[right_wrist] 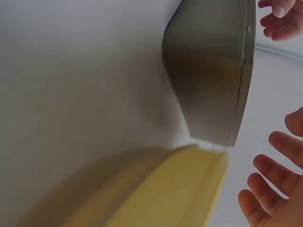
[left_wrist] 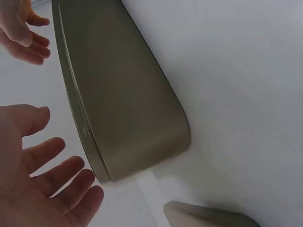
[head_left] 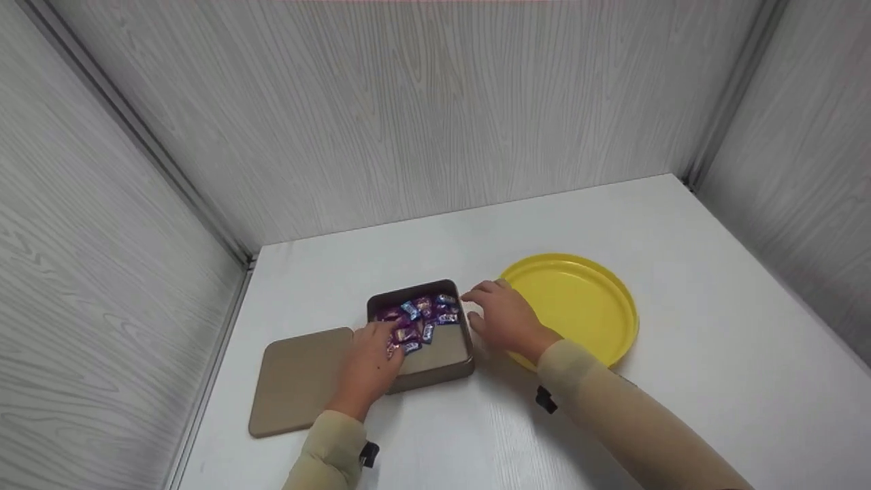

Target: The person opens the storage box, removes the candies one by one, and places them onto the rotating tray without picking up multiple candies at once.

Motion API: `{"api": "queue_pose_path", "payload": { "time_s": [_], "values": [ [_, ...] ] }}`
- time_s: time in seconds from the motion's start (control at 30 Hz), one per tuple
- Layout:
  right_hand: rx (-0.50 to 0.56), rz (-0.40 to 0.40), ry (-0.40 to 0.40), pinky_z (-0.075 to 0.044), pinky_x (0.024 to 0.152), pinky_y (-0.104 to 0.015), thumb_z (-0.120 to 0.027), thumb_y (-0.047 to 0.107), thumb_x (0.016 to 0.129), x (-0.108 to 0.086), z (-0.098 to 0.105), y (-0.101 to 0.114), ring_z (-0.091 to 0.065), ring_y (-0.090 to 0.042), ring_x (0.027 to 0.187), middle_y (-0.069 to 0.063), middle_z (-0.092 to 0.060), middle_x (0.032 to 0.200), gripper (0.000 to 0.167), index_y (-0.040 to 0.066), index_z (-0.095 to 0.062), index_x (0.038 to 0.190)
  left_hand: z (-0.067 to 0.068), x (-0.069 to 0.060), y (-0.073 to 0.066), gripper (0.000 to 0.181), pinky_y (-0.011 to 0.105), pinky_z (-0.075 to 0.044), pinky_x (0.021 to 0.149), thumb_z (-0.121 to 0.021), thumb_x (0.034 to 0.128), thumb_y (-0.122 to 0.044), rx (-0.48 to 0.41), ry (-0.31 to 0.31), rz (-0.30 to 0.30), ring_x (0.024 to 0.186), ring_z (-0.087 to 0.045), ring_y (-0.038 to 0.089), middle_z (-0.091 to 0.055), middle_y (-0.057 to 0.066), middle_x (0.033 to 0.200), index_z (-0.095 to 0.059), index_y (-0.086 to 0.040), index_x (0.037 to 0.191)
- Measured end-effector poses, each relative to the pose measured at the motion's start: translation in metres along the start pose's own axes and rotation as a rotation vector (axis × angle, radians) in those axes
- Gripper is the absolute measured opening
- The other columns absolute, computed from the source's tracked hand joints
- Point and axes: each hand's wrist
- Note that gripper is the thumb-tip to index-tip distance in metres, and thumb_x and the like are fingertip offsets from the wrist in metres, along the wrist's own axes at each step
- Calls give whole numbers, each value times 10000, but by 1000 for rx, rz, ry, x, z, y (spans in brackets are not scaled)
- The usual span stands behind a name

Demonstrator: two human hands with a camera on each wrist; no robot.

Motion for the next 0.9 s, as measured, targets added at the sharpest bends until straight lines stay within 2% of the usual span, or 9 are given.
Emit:
{"api": "queue_pose_path", "payload": {
  "time_s": [0.17, 0.4, 0.53, 0.63, 0.7, 0.8, 0.9],
  "values": [
    [41, -5, -40, -428, 1045, -411, -592, 243, 961, -14, 1, -11, -537, -264, 1193, -36, -637, 1266, 342, 155, -691, 1277, 0, 4, -1, 450, 524, -456, 1009, -665, 953, -251, 81, 76, 4, 1217, -551, 349, -597, 160, 1302, -601, -44, 1348],
    [113, -86, -18, -407, 1064, -427, -551, 235, 980, -31, 0, -27, -513, -279, 1227, -49, -616, 1307, 352, 136, -684, 1291, -6, 16, 0, 433, 530, -470, 990, -693, 923, -255, 126, 171, 43, 1198, -574, 361, -618, 164, 1293, -635, -30, 1288],
    [152, -92, -30, -403, 1070, -432, -547, 229, 986, -33, -2, -32, -511, -280, 1238, -47, -621, 1301, 346, 127, -685, 1286, -10, 24, 1, 361, 521, -518, 889, -724, 866, -196, 156, 190, 59, 1052, -632, 337, -667, 143, 1145, -677, -30, 1183],
    [170, -87, -40, -406, 1066, -437, -551, 216, 986, -33, -4, -33, -516, -286, 1236, -52, -627, 1296, 338, 119, -691, 1278, -14, 28, 2, 256, 506, -541, 784, -723, 800, -118, 176, 189, 62, 907, -648, 308, -684, 123, 1012, -704, -34, 1042],
    [181, -84, -37, -405, 1065, -437, -554, 211, 986, -34, -5, -31, -518, -290, 1233, -59, -627, 1298, 335, 116, -691, 1277, -18, 29, 2, 215, 504, -544, 753, -716, 771, -79, 187, 186, 72, 872, -647, 303, -687, 123, 989, -708, -42, 983],
    [196, -89, -23, -401, 1069, -435, -561, 218, 989, -35, -8, -30, -516, -289, 1236, -60, -624, 1307, 333, 119, -689, 1281, -23, 30, 2, 137, 505, -551, 723, -705, 772, -38, 209, 182, 82, 843, -659, 310, -694, 128, 961, -707, -52, 909],
    [203, -103, -23, -399, 1074, -436, -568, 232, 991, -36, -9, -30, -514, -277, 1239, -49, -622, 1310, 331, 128, -688, 1281, -27, 32, 1, 116, 515, -559, 729, -690, 804, -14, 221, 177, 93, 866, -680, 328, -708, 134, 967, -709, -56, 911]
  ]
}}
Point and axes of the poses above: each hand's wrist, its own x-axis towards the middle knuckle, its own z-axis out of the back of the hand, y = z × x
